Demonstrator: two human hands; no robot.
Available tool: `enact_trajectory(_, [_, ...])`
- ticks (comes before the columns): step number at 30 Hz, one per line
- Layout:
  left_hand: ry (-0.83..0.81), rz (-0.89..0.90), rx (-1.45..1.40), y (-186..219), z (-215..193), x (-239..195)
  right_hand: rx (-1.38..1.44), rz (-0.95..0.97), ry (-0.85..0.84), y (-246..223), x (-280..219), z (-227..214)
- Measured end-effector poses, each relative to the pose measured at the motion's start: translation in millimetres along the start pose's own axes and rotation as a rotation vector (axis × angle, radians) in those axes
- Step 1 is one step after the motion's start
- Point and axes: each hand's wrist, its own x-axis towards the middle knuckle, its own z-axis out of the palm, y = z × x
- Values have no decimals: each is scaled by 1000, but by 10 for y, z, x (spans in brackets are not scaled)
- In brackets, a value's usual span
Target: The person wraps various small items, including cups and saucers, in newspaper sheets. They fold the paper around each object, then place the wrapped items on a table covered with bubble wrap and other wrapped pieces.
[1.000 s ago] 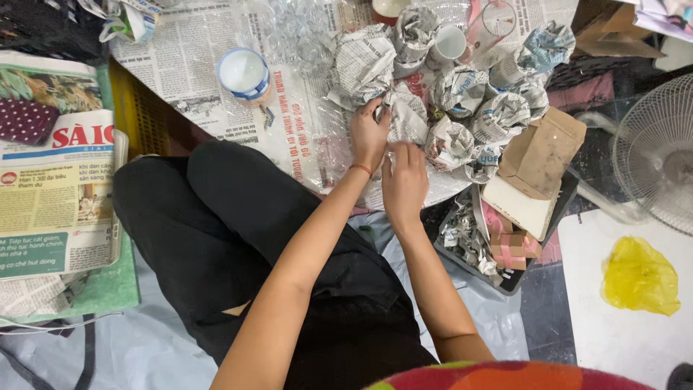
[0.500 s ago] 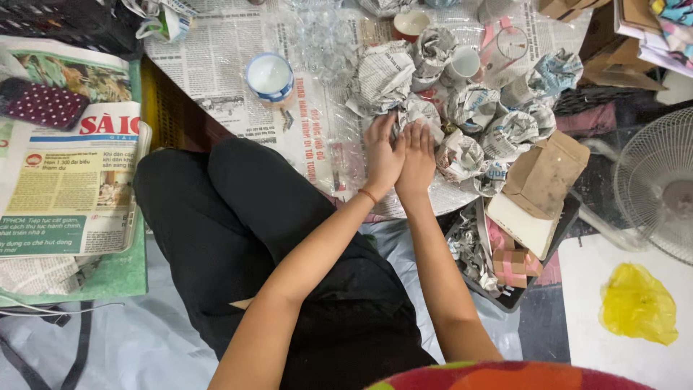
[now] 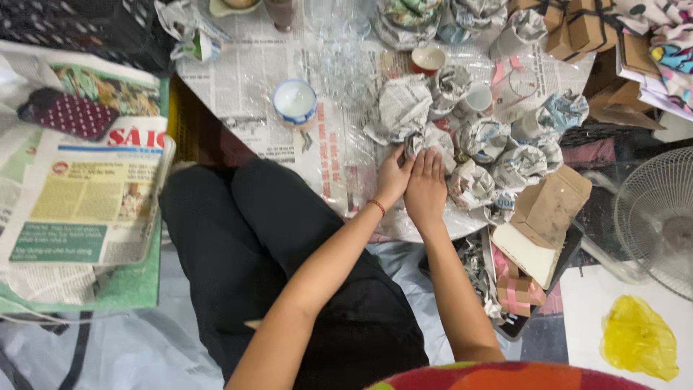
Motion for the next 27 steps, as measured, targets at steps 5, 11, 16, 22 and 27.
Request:
enact_trajectory(5, [-24, 302, 213, 512, -293, -50, 125, -108, -122, 50, 185, -480])
enact_trajectory(11, [-747, -157, 357, 1660, -1219, 482, 205, 182, -460, 486, 1109, -1706])
enact_trajectory(16, [-268, 267, 123, 1316, -788, 1766, 143, 194, -126, 1139, 1932, -1613])
enact_trajectory(22, [-206, 257, 615, 97, 235, 2835, -153, -56, -499, 1620, 2289, -765])
enact_trajectory(27, [-277, -227, 456, -193, 552, 3126, -245, -103, -462, 1648, 2100, -401])
